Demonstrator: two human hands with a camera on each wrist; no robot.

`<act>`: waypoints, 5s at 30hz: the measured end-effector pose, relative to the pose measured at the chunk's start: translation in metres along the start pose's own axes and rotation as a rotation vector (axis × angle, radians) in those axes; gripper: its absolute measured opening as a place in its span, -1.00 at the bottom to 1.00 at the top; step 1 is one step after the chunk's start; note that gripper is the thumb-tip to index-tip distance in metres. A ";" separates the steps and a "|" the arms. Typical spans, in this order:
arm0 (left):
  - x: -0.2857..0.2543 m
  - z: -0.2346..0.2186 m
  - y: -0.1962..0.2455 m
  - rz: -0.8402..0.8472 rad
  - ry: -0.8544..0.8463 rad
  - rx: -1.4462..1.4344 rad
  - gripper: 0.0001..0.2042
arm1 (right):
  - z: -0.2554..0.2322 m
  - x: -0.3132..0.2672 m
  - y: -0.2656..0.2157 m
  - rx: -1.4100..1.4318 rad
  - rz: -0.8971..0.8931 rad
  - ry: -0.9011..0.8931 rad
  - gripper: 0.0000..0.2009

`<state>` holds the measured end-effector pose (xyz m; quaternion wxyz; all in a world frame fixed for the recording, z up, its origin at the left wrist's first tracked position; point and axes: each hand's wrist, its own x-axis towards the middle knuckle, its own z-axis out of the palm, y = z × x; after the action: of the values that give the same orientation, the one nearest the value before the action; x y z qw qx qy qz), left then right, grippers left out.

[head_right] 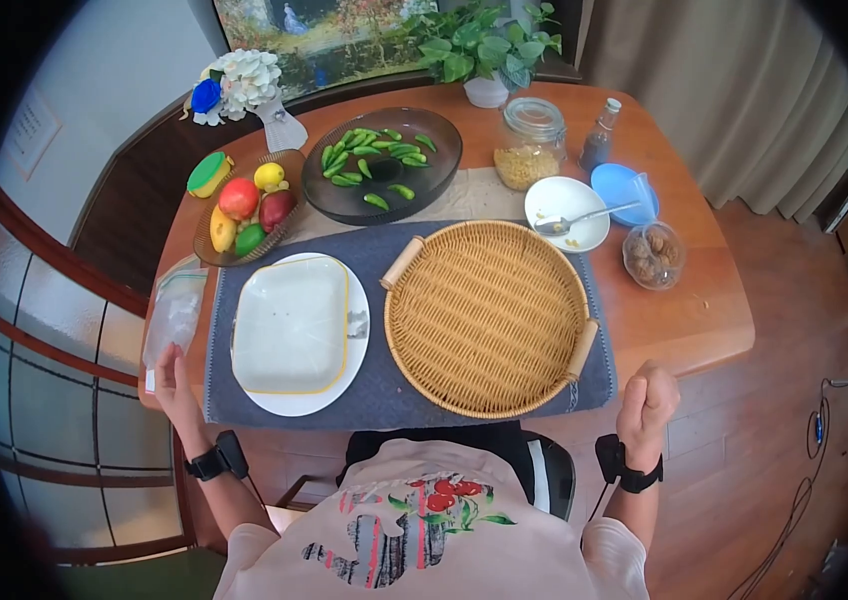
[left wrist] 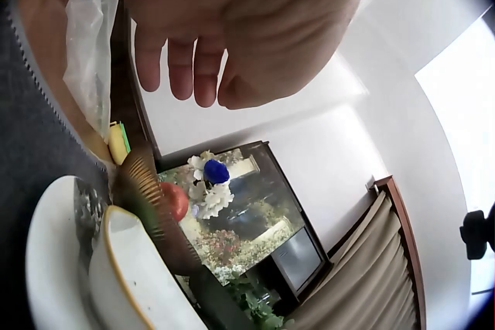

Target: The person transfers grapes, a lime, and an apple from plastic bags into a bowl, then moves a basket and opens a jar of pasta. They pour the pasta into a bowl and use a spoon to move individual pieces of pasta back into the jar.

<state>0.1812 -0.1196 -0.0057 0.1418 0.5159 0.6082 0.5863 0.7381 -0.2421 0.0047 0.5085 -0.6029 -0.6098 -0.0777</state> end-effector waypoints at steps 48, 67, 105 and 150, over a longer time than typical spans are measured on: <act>-0.001 -0.030 0.028 0.013 -0.328 -0.065 -0.76 | -0.013 -0.214 0.196 -0.225 0.859 -0.118 -0.88; -0.061 -0.184 -0.100 -0.558 0.497 -0.015 -0.74 | 0.104 -0.258 0.405 -0.325 0.650 -0.442 -0.77; -0.142 -0.129 -0.125 -0.933 0.022 0.278 -0.91 | 0.028 -0.300 0.323 0.132 0.982 0.097 -0.85; -0.170 -0.119 -0.126 -1.139 -0.284 0.205 -0.94 | 0.100 -0.205 0.326 -0.235 0.791 -0.335 -0.73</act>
<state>0.1038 -0.2944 -0.1555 0.4633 0.1928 0.8178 0.2816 0.9005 -0.2206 -0.3576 0.3214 -0.8477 -0.3933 0.1528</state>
